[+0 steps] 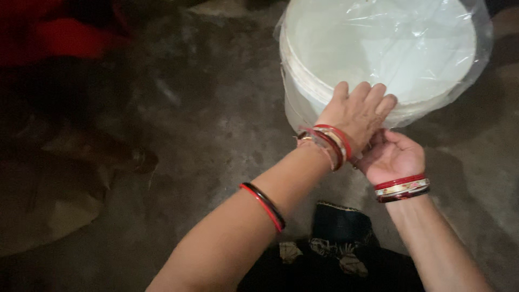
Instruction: The person places a clear plastic bag into a white bucket and repeatedly adjusts the bag along the rim and inside to fit it. The person then lifts the bucket and moves it toward a door.
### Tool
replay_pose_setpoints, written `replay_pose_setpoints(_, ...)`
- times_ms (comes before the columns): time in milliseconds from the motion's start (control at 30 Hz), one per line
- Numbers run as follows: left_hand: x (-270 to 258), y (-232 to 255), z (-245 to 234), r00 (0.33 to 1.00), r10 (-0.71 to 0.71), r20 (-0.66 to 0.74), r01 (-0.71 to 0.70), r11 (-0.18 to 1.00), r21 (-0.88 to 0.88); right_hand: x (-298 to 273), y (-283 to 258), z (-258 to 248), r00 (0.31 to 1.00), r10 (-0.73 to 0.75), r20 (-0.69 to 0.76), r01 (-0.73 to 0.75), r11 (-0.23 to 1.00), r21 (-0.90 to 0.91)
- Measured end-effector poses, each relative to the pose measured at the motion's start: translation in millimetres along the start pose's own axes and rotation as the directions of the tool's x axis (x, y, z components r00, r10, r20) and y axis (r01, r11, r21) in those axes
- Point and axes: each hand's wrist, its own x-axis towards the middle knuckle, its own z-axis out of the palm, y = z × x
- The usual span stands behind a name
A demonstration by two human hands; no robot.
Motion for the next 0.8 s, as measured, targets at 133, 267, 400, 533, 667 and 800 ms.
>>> replay_pose_setpoints(133, -2.7, -0.1, 3.8, 0.999, -0.025, -0.034, 0.024, 0.999, -0.04, 0.5, 1.7, 7.1, 1.0, 0.017, 0.024, -0.015, 0.997, -0.076)
replay_pose_setpoints(267, -4.5, -1.8, 10.7, 0.991, -0.018, -0.136, 0.006, 0.996, -0.091, 17.1, -2.7, -5.9, 0.998, -0.026, -0.061, 0.015, 0.986, -0.169)
replay_pose_setpoints(400, -2.6, -3.7, 16.4, 0.989, 0.01, -0.148, -0.03, 0.991, -0.133, 26.9, -13.5, -31.4, 0.937, -0.302, -0.175, 0.174, 0.838, -0.516)
replay_pose_setpoints(533, -3.0, -5.5, 13.9, 0.988, 0.021, -0.151, -0.038, 0.994, -0.106, 36.5, -40.9, -54.5, 0.957, -0.258, -0.135, 0.22, 0.945, -0.242)
replay_pose_setpoints(667, -2.7, -4.8, 8.2, 0.993, 0.026, -0.113, -0.039, 0.992, -0.116, 29.7, -64.7, -46.5, 0.948, -0.271, -0.165, 0.249, 0.958, -0.145)
replay_pose_setpoints(800, -0.5, -3.5, 4.5, 0.997, 0.023, -0.074, -0.031, 0.993, -0.116, 21.4, -73.1, -33.1, 0.954, -0.231, -0.192, 0.214, 0.971, -0.108)
